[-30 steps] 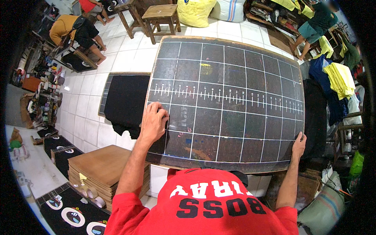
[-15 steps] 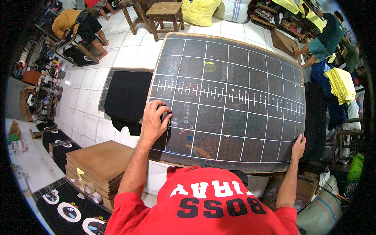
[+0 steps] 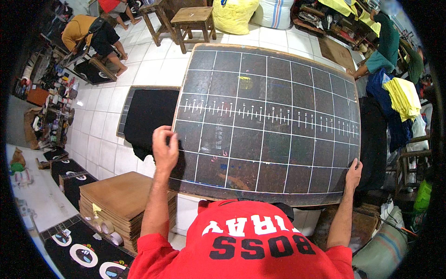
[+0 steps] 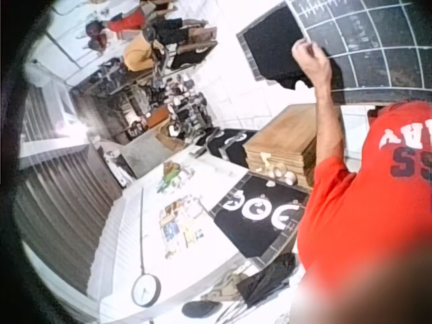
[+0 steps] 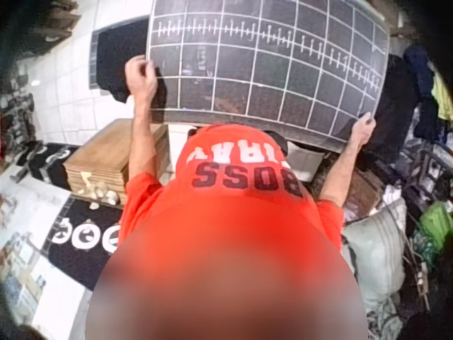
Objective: The person cleans a gridded printing board, then picks up a black t-shirt and lays it flat on the board, smoothing it out. They remove the board and shirt, then repeat the process with another black t-shirt, aligning it on the board before removing it again.
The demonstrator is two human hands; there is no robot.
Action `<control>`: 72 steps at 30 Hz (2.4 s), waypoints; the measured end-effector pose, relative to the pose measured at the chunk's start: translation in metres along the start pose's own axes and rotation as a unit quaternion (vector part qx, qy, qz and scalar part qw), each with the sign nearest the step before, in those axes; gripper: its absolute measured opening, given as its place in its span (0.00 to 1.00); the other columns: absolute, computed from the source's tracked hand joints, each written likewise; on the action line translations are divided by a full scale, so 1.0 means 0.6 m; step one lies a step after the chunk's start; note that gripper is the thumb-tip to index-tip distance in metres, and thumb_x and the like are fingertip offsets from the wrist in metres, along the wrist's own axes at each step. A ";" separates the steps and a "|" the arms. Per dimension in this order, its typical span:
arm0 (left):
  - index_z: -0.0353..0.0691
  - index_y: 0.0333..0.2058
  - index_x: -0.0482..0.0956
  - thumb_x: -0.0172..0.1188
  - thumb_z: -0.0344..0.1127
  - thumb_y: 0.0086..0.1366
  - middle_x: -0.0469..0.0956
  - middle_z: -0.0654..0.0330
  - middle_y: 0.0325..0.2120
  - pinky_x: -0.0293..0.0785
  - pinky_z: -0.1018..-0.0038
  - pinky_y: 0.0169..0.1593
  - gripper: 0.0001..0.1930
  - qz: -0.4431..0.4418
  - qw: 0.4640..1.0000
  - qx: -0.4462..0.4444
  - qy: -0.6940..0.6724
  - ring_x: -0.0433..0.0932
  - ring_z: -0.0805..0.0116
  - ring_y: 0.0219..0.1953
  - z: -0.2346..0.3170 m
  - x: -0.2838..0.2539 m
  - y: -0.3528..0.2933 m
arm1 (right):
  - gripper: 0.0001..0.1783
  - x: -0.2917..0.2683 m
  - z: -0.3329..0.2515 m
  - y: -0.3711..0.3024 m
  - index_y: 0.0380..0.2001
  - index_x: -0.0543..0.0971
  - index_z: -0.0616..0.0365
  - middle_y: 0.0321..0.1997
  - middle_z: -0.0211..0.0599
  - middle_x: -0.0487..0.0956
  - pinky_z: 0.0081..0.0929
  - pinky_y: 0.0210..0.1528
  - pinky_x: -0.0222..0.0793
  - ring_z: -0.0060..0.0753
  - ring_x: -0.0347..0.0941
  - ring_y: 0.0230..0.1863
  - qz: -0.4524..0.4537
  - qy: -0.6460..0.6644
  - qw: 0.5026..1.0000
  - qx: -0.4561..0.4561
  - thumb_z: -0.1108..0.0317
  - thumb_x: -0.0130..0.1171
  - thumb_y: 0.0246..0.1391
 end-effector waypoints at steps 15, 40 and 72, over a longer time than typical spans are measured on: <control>0.31 0.34 0.86 0.66 0.31 0.66 0.86 0.54 0.25 0.79 0.72 0.37 0.07 -0.159 0.940 -0.302 0.011 0.85 0.69 0.31 -0.261 -0.062 -0.236 | 0.40 0.001 -0.001 0.003 0.68 0.73 0.52 0.63 0.54 0.80 0.50 0.62 0.71 0.62 0.76 0.63 -0.003 -0.006 1.000 -0.003 0.31 0.43 0.71; 0.39 0.43 0.85 0.72 0.28 0.59 0.81 0.56 0.41 0.74 0.60 0.50 0.12 -0.098 0.994 0.057 0.006 0.78 0.53 0.46 0.091 0.026 -0.017 | 0.40 0.005 0.009 0.012 0.68 0.71 0.51 0.58 0.55 0.83 0.49 0.60 0.71 0.61 0.78 0.60 -0.026 -0.003 1.000 -0.001 0.31 0.42 0.71; 0.41 0.37 0.77 0.65 0.29 0.65 0.75 0.57 0.35 0.67 0.57 0.47 0.05 -0.195 0.970 0.083 0.118 0.73 0.51 0.43 0.097 0.101 -0.010 | 0.40 0.002 0.000 0.005 0.68 0.72 0.54 0.59 0.56 0.82 0.49 0.60 0.72 0.61 0.79 0.59 -0.017 0.018 1.000 -0.015 0.32 0.44 0.71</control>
Point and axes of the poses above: each hand's wrist, its own y-axis towards the middle knuckle, its own x-axis out of the palm, z = x × y, the point moved 8 cm from there along y, towards the middle knuckle
